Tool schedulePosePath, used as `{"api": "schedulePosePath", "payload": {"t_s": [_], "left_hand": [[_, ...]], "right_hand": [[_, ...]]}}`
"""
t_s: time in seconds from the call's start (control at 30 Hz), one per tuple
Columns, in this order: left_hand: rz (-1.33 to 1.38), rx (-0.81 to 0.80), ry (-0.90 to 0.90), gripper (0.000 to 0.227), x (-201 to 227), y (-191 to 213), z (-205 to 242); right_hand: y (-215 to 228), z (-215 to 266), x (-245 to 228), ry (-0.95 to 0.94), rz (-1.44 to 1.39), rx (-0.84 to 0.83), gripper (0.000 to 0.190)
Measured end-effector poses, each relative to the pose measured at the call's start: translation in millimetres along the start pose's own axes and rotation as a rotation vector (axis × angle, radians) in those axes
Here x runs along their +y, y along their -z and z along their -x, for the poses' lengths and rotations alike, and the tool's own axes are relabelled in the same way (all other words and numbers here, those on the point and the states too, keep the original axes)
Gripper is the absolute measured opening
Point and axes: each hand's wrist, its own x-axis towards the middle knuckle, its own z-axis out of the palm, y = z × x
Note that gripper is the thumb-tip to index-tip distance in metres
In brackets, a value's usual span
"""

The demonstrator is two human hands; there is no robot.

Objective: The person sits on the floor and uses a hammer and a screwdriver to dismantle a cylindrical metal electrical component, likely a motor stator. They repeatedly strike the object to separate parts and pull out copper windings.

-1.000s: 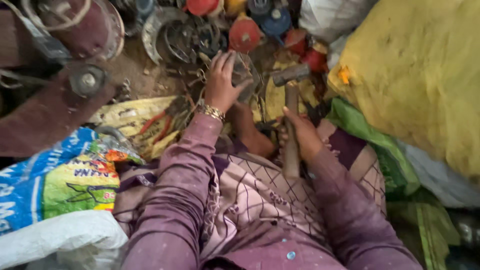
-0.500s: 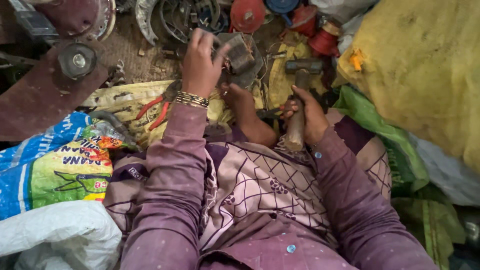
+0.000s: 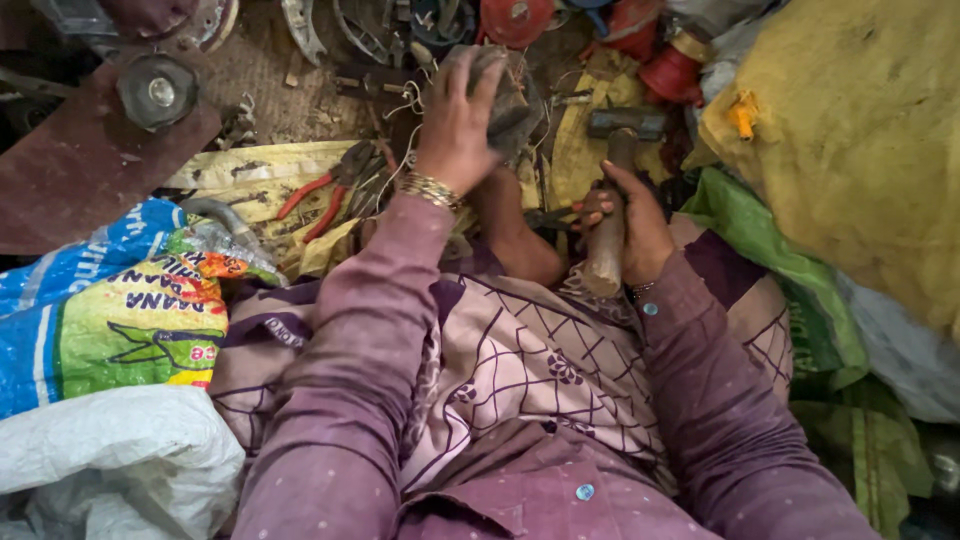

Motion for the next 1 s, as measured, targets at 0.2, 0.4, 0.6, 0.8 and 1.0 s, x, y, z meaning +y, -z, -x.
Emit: {"api": "schedulePosePath", "payload": {"t_s": [0.2,0.4,0.6,0.8,1.0], "left_hand": [[0.433,0.067,0.155,0.079,-2.0,0.9,4.3],[0.439,0.220,0.364,0.042,-12.4,-10.3,-2.9],[0.331,-0.046,0.025,0.081,-38.6,-8.3,4.9],[0.250,-0.108,-0.050,0.109,-36.3,-1.0,7.8],[0.379,0.002,0.453,0.068,-33.3,-13.7,0.2]], "right_hand": [[-3.5,3.0,-0.9,-0.036,0.024,0.041,0.042],[3.5,-2.7,3.0,-0.056,-0.101,0.012,0.042],[1.2,-1.0,1.9,-0.022,-0.036,0.009,0.029],[-2.7,2.6,0.5,-0.057,-0.048,-0.012,0.030],[-7.7,5.4,0.0,-0.019,0.075,0.057,0.039]]}}
